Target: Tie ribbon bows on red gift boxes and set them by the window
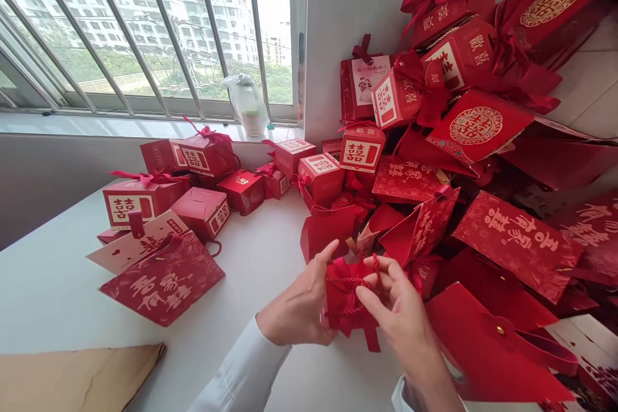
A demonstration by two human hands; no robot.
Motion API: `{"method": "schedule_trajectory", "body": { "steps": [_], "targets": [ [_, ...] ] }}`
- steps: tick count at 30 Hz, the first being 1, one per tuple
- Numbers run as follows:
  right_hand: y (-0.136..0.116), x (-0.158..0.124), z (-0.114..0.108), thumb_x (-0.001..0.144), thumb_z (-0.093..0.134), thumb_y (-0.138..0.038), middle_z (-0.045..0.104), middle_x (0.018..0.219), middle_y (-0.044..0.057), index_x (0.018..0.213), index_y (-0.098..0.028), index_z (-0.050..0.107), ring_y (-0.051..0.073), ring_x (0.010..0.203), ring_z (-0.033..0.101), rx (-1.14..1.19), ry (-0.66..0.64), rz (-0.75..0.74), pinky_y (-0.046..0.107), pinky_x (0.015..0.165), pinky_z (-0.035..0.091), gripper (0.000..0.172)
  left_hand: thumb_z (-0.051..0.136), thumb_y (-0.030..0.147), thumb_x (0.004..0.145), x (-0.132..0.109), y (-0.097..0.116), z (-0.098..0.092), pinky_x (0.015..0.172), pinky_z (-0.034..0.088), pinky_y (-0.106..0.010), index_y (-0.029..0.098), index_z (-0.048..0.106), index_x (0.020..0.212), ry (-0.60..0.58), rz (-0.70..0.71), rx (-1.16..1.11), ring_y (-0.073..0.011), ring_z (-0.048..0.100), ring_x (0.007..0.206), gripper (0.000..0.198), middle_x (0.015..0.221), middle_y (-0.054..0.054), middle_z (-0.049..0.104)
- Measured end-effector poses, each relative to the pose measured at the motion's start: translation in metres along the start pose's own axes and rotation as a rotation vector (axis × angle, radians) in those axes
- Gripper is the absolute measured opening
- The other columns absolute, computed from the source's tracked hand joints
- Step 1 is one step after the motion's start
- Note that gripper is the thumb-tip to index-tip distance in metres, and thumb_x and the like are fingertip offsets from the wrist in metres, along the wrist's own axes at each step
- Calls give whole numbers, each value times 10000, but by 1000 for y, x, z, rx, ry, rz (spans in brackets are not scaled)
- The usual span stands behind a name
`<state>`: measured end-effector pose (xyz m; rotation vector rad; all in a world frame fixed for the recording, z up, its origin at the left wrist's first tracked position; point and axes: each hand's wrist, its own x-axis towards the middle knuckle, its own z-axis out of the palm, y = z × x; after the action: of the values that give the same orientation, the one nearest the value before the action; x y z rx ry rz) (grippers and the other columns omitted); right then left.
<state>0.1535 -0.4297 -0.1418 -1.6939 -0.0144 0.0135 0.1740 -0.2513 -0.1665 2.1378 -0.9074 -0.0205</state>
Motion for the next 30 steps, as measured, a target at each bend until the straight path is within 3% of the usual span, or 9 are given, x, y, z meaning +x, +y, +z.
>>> {"method": "schedule_trajectory", "body": {
  "steps": [3, 6, 9, 14, 21, 26, 30],
  "targets": [
    [-9, -5, 0, 774, 551, -270, 631, 693, -11, 1030, -226, 513, 180, 611, 621, -468, 140, -85, 271, 548, 454, 263, 696, 138, 587, -3, 4, -6, 1075, 325, -512, 237, -234, 1437, -2, -16, 18, -367, 230, 1385, 1264, 1526, -199, 156],
    [-15, -9, 9, 764, 516, -157, 657, 690, 7, 982, -229, 562, 207, 587, 634, -966, 289, -177, 274, 484, 372, 234, 732, 159, 536, -4, 4, -5, 1068, 334, -510, 227, -192, 1454, -37, -45, -18, -384, 252, 1370, 1304, 1536, -212, 91],
    [-18, -8, 21, 755, 504, -66, 657, 698, 13, 851, -224, 594, 200, 621, 649, -1254, 347, -332, 269, 476, 343, 206, 769, 186, 467, -1, -2, 1, 1084, 296, -528, 212, -178, 1460, -85, -27, -62, -412, 211, 1375, 1372, 1542, -216, 53],
    [-19, -2, 30, 735, 538, -25, 622, 649, -17, 726, -224, 556, 172, 635, 638, -1387, 346, -477, 261, 499, 352, 200, 805, 239, 431, 5, -12, 3, 1079, 310, -522, 181, -125, 1472, -91, -3, -80, -420, 254, 1355, 1397, 1534, -230, 74],
    [-26, -1, 25, 748, 504, 25, 637, 703, -16, 748, -225, 523, 174, 681, 645, -1471, 350, -433, 263, 505, 370, 251, 820, 263, 446, 14, -18, -9, 1097, 308, -491, 167, -185, 1454, -137, 78, -137, -400, 265, 1359, 1427, 1524, -241, 92],
    [-31, 0, 29, 733, 493, 46, 627, 662, -6, 730, -225, 526, 178, 640, 643, -1501, 392, -408, 263, 509, 392, 273, 817, 264, 468, 16, -29, -7, 1121, 250, -520, 217, -275, 1426, -184, 137, -90, -420, 122, 1403, 1453, 1542, -223, -25],
    [-34, 1, 31, 678, 508, 70, 625, 634, -8, 723, -222, 541, 185, 612, 635, -1486, 383, -406, 268, 504, 401, 297, 795, 180, 463, 19, -33, -7, 1128, 241, -525, 259, -315, 1403, -240, 118, -82, -415, 93, 1409, 1457, 1551, -197, -49]
  ]
}}
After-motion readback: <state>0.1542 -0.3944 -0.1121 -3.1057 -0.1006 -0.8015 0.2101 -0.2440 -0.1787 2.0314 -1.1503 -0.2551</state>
